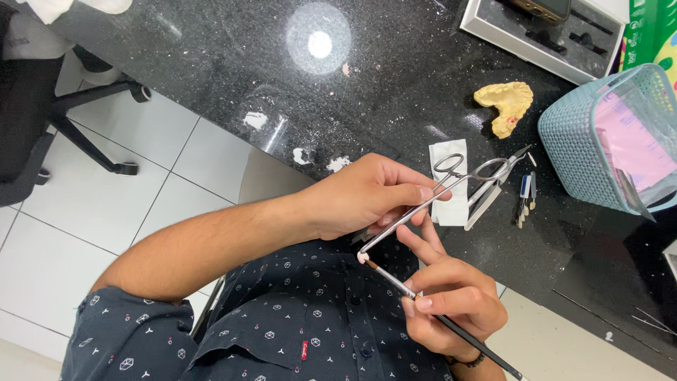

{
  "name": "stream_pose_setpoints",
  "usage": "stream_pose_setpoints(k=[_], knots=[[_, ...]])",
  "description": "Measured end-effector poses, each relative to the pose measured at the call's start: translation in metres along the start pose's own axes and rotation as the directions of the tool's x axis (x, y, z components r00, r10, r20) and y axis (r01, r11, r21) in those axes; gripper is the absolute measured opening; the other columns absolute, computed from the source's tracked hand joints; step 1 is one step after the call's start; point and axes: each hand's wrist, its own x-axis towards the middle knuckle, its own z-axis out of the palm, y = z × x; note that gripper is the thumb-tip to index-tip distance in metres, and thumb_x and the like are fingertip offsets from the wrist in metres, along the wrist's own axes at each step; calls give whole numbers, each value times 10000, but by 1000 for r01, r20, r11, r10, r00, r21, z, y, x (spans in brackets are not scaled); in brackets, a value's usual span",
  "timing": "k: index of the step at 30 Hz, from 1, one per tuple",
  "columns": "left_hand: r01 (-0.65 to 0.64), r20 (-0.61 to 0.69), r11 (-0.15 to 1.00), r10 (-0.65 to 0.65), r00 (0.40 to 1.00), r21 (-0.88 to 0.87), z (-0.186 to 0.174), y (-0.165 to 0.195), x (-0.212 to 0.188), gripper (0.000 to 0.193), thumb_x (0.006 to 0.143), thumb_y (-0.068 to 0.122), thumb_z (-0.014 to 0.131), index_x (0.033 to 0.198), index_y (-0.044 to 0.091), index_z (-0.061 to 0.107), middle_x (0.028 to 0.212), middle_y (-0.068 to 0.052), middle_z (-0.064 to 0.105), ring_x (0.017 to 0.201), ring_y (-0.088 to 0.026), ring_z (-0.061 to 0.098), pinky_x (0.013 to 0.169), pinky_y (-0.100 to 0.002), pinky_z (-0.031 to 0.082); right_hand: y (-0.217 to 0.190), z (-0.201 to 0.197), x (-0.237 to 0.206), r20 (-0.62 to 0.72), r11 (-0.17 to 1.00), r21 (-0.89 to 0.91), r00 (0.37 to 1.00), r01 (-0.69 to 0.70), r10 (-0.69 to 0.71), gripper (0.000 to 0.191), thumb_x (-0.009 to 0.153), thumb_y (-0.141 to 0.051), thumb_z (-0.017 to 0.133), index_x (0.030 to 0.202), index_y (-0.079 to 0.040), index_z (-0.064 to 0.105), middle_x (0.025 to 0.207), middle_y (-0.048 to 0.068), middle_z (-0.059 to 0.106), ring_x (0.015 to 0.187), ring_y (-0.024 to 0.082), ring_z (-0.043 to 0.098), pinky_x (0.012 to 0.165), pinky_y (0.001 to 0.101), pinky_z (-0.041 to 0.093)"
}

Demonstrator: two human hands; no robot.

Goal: The person holds a small dental crown with hemostat forceps and uses a brush to apply and shape porcelain/ceramic material onto the crown, wiping the brush on a tissue between applications. A dental impression model sits on the bench nearby as the person works the material over the crown surface.

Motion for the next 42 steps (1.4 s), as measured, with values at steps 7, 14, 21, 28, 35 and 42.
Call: stream_pose_setpoints(k=[7,14,21,28,35,42], knots=[[8,-9,1000,-8,1000,-14,1,0,1,304,1042,153,581,1250,-23,715,766,16,638,532,-26,476,413,-200,339,0,-2,0,8,1000,-5,1000,-7,8,316,753,98,699,995,-83,605,884,129,690,1088,386,753,1222,700,355],[-2,-10,1000,2,1000,-18,1,-2,2,295,1043,148,588,1244,-25,719,766,9,650,534,-29,478,421,-203,341,3,-5,-6,-24,999,40,999,-20,21,275,799,61,695,1009,-79,587,886,145,692,1119,420,741,1260,723,347],[-16,-18,1000,16,1000,-5,2,-3,3,295,1043,143,586,1246,-23,719,765,11,655,526,-26,476,419,-202,344,3,-5,-9,-44,998,51,998,-31,33,243,848,56,691,1020,-71,576,884,155,720,1137,454,712,1260,708,292],[-14,-18,1000,14,1000,-1,2,-2,4,295,1045,145,582,1246,-21,718,764,12,656,522,-24,473,415,-200,341,3,-5,-7,-39,999,27,999,-25,26,242,842,80,681,1005,-61,572,869,155,731,1154,437,730,1252,707,309],[-18,-17,1000,19,1000,6,3,-1,4,296,1044,142,581,1249,-22,717,757,18,642,516,-27,469,414,-204,347,4,-5,-6,-40,1000,6,999,-21,22,234,841,77,680,989,-60,562,859,156,727,1139,435,732,1264,716,328],[-9,-15,1000,9,1000,2,4,1,3,304,1045,143,574,1260,-22,713,751,19,630,511,-27,459,412,-206,347,5,-5,-7,-57,999,50,998,-22,24,222,854,70,679,996,-58,568,874,158,724,1051,390,756,1243,717,335]])
